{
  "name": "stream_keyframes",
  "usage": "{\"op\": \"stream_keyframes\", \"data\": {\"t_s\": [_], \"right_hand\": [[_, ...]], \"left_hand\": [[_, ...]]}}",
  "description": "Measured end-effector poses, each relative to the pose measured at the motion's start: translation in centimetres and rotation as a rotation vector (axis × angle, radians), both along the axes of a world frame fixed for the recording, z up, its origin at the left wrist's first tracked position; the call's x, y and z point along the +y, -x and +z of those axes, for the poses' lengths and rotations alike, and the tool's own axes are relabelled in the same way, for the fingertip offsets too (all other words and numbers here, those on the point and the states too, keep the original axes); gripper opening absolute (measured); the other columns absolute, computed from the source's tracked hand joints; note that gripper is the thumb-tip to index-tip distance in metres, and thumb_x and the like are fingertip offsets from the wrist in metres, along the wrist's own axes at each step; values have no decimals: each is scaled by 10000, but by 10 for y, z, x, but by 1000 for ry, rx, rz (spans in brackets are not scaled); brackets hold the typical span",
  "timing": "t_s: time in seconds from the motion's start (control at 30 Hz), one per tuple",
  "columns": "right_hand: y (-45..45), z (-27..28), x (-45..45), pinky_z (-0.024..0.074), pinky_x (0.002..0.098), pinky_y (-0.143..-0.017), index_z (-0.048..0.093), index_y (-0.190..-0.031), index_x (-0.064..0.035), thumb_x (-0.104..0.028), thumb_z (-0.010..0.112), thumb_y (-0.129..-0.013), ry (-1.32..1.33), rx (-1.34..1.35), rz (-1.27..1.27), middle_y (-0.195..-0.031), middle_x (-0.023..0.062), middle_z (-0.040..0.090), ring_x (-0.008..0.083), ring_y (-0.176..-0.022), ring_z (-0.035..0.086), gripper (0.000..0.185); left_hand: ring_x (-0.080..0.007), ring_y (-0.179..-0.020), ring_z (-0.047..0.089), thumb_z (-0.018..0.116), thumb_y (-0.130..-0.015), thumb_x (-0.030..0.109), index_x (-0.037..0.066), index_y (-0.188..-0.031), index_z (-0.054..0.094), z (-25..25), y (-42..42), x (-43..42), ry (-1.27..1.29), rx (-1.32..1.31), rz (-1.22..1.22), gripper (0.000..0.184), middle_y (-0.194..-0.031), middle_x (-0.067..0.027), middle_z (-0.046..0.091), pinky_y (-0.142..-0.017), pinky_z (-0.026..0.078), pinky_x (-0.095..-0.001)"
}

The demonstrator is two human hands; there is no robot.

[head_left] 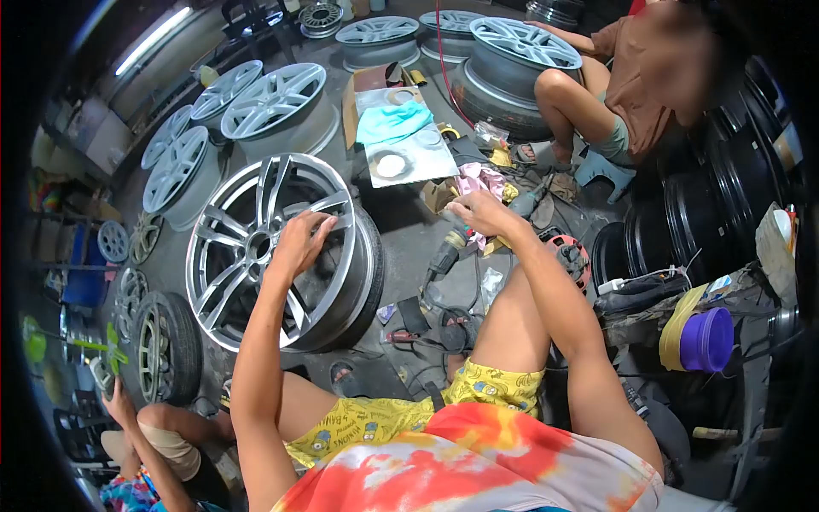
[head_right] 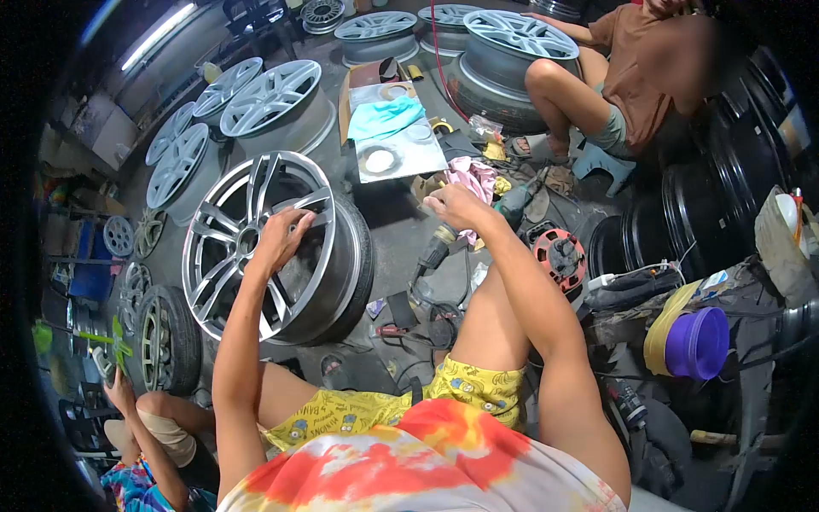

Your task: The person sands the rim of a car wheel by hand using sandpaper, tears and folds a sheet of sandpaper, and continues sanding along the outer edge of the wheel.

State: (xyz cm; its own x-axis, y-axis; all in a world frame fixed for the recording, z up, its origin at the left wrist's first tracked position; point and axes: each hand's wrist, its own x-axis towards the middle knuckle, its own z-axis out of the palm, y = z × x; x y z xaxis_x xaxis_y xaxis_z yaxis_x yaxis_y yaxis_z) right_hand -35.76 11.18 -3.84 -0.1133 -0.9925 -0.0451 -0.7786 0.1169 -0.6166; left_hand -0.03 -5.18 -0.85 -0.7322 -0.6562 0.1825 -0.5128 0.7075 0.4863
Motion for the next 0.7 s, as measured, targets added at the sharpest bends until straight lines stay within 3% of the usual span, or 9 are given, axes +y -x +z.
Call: {"op": "stream_keyframes", "data": {"t_s": [0.1,0.2,0.33,0.47,0.57,0.6,0.63,0.7], "right_hand": [[8,-9,3,517,490,-786,746,-1021,-23,-328,584,-1002,6,9,36,-861,268,703,431,-838,686,345],[8,-6,9,517,494,-787,736,-983,-12,-339,589,-999,-4,-1,23,-875,267,707,431,-841,686,359],[8,-3,8,518,493,-769,724,-964,-7,-331,581,-1012,-25,-11,55,-821,247,700,430,-823,687,357],[6,-3,8,512,492,-747,716,-960,-7,-318,576,-1021,37,-32,115,-783,240,685,426,-791,684,346],[0,7,8,489,493,-723,707,-962,14,-303,583,-1026,-15,-41,100,-777,260,666,429,-754,658,346],[-3,12,9,489,493,-723,707,-962,14,-303,583,-1026,-23,-47,108,-777,260,666,429,-754,658,346],[-6,17,9,484,493,-718,706,-961,19,-297,582,-1027,-28,-41,107,-778,266,662,433,-749,650,346],[-9,18,7,479,492,-714,704,-960,24,-292,582,-1028,-31,-35,109,-779,272,658,437,-745,642,346]], "left_hand": [[-428,-996,674,611,-1021,334,-9,-1120,739,8,-5,14,15,22,34,380,-1043,-247,713,-891,515,-468],[-428,-1001,688,601,-1035,353,-26,-1168,713,21,-12,37,-144,26,139,417,-1084,-267,710,-888,517,-465],[-449,-1170,633,528,-1054,444,-64,-1251,656,19,-34,75,-92,-54,255,560,-1206,-295,676,-1031,478,-467],[-484,-1313,509,601,-1028,406,-111,-1321,567,-4,-53,137,104,-109,383,595,-1372,-327,562,-1123,406,-490],[-501,-1453,351,651,-988,392,-124,-1406,486,-40,-61,177,232,-268,373,684,-1463,-324,487,-1208,275,-562],[-507,-1499,267,687,-961,389,-127,-1482,380,-52,-58,188,187,-292,388,795,-1530,-329,409,-1238,200,-569],[-509,-1501,259,739,-913,383,-135,-1511,312,-58,-52,195,265,-319,410,899,-1539,-342,377,-1240,191,-577],[-506,-1500,261,784,-863,393,-137,-1514,302,-67,-34,197,281,-344,514,968,-1546,-344,362,-1240,191,-580]]}}
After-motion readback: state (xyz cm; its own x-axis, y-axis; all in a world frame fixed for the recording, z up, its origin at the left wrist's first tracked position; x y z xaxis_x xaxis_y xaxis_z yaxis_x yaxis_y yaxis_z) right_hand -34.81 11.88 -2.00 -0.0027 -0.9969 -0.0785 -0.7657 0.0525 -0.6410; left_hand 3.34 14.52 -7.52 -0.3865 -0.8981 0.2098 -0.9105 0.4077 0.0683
